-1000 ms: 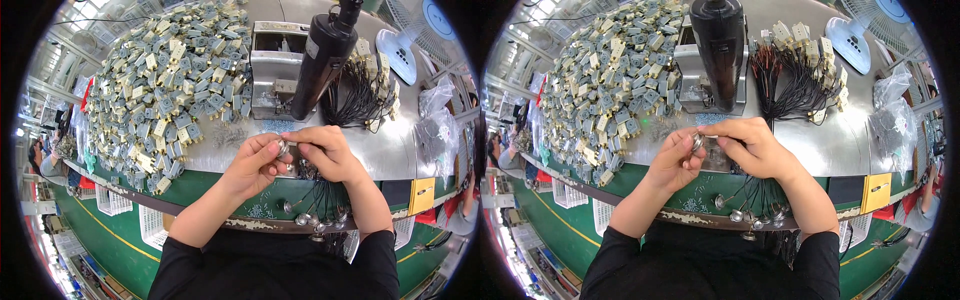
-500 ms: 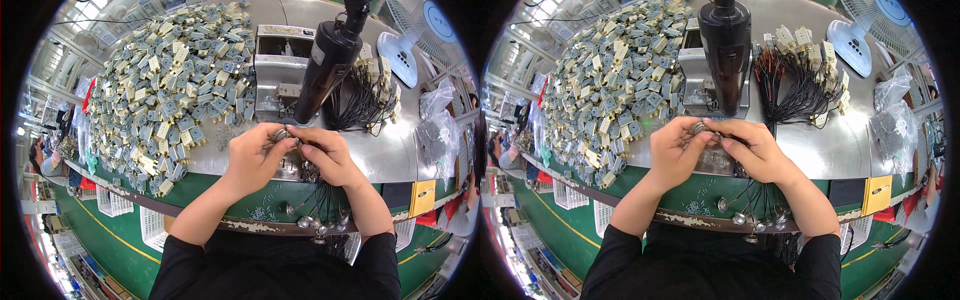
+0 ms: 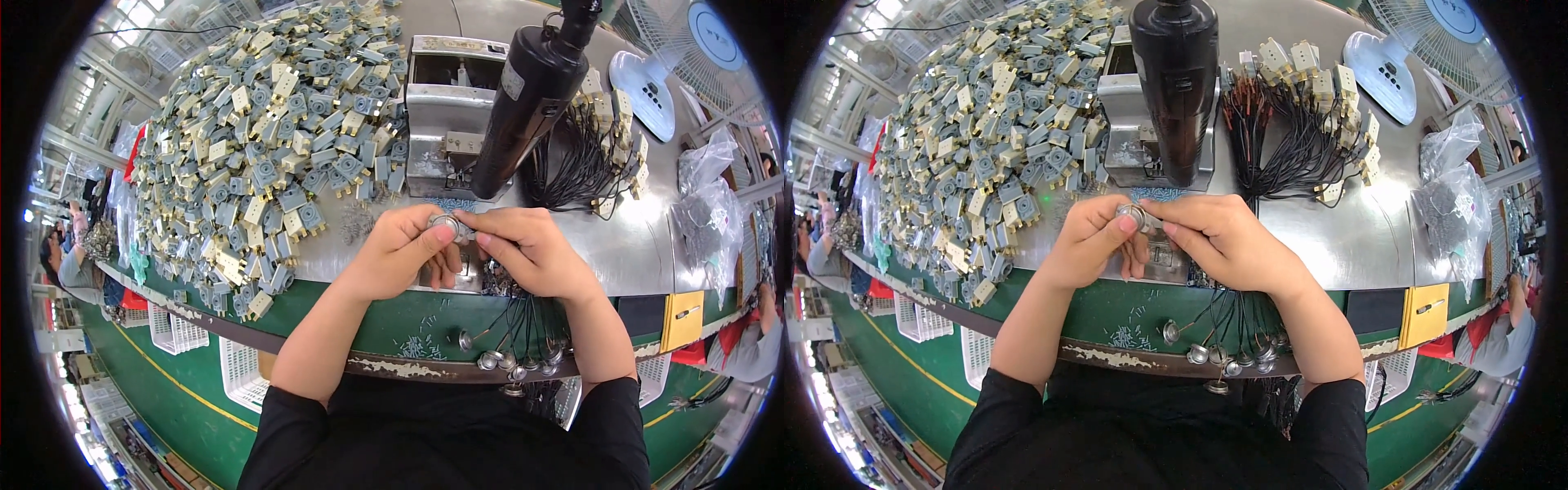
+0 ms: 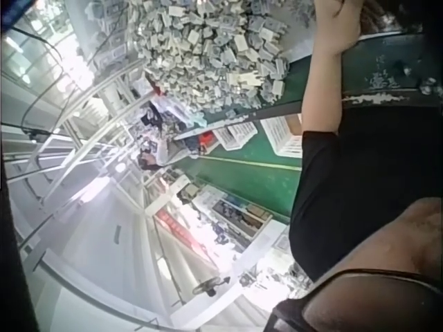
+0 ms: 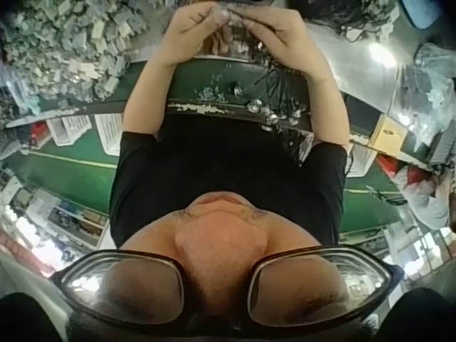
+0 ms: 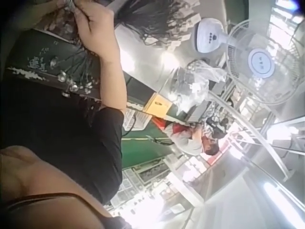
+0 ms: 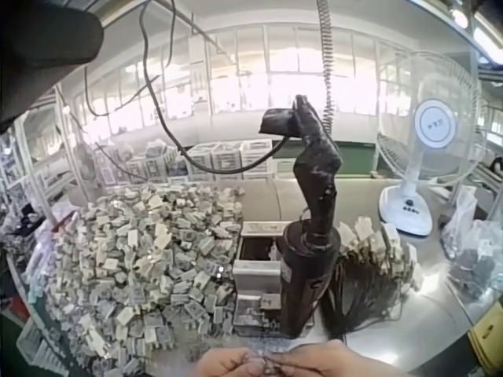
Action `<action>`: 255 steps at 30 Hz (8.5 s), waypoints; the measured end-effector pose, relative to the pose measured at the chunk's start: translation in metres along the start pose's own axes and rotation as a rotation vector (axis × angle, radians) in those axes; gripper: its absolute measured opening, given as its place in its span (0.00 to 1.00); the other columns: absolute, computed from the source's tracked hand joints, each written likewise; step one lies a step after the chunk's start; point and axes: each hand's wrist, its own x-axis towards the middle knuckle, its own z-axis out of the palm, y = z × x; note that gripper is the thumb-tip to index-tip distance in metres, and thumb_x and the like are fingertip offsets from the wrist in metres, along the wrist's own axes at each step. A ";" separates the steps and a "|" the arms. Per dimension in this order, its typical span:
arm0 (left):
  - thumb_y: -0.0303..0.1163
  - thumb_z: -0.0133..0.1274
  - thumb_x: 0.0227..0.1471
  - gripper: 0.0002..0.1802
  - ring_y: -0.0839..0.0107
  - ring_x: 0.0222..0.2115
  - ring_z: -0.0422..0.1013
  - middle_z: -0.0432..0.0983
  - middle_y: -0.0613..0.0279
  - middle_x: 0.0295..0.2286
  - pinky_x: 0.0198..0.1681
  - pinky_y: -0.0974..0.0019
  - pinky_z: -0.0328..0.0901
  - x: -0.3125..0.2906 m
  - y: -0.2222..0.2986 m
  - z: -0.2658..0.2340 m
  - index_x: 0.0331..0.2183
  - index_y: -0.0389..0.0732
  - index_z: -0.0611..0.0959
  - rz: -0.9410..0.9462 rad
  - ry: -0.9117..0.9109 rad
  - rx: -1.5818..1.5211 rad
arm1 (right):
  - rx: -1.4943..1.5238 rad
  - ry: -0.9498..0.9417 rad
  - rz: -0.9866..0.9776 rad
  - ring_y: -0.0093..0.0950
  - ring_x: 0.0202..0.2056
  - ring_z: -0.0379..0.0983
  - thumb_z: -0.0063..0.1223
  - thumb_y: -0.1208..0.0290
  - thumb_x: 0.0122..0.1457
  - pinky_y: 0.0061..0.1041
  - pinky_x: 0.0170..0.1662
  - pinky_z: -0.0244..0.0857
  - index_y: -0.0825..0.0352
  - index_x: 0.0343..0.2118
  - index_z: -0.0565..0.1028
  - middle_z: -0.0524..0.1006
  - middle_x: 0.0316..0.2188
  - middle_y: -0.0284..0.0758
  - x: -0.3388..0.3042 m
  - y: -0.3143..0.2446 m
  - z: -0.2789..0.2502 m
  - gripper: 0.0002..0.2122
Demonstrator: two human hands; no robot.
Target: Manually assemble electronic components using an electric screwdriver on an assembly line.
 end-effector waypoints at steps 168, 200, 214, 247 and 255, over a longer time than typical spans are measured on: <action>0.26 0.69 0.49 0.20 0.52 0.53 0.77 0.82 0.51 0.44 0.61 0.50 0.69 -0.003 -0.029 -0.008 0.45 0.34 0.83 0.599 0.117 0.820 | -0.133 0.065 0.202 0.37 0.38 0.81 0.62 0.83 0.57 0.32 0.44 0.73 0.74 0.38 0.83 0.83 0.35 0.43 -0.015 -0.006 0.011 0.06; 0.21 0.69 0.44 0.17 0.52 0.50 0.79 0.84 0.51 0.41 0.54 0.54 0.74 0.009 -0.040 -0.021 0.39 0.32 0.85 0.423 -0.074 0.697 | -0.462 -0.195 -0.051 0.41 0.36 0.82 0.60 0.86 0.46 0.36 0.38 0.77 0.69 0.38 0.85 0.83 0.37 0.40 -0.015 0.019 -0.002 0.15; 0.22 0.69 0.45 0.18 0.52 0.47 0.80 0.83 0.50 0.42 0.51 0.55 0.74 0.006 -0.042 -0.022 0.41 0.32 0.85 0.448 -0.061 0.721 | -0.259 -0.019 0.039 0.34 0.35 0.81 0.63 0.85 0.53 0.31 0.39 0.74 0.71 0.39 0.84 0.83 0.37 0.39 -0.011 0.017 0.008 0.10; 0.24 0.69 0.45 0.20 0.51 0.45 0.77 0.79 0.52 0.42 0.49 0.55 0.71 0.003 -0.041 -0.017 0.41 0.37 0.81 0.421 0.007 0.679 | -0.232 0.051 0.400 0.33 0.39 0.86 0.64 0.87 0.54 0.26 0.42 0.74 0.72 0.40 0.74 0.83 0.33 0.41 -0.002 -0.010 0.036 0.12; 0.22 0.68 0.45 0.20 0.52 0.47 0.79 0.81 0.51 0.44 0.51 0.55 0.73 0.003 -0.046 -0.020 0.43 0.35 0.86 0.489 -0.026 0.685 | -0.337 0.277 0.074 0.29 0.31 0.79 0.63 0.86 0.56 0.26 0.36 0.72 0.69 0.39 0.73 0.81 0.29 0.37 -0.016 -0.001 0.019 0.12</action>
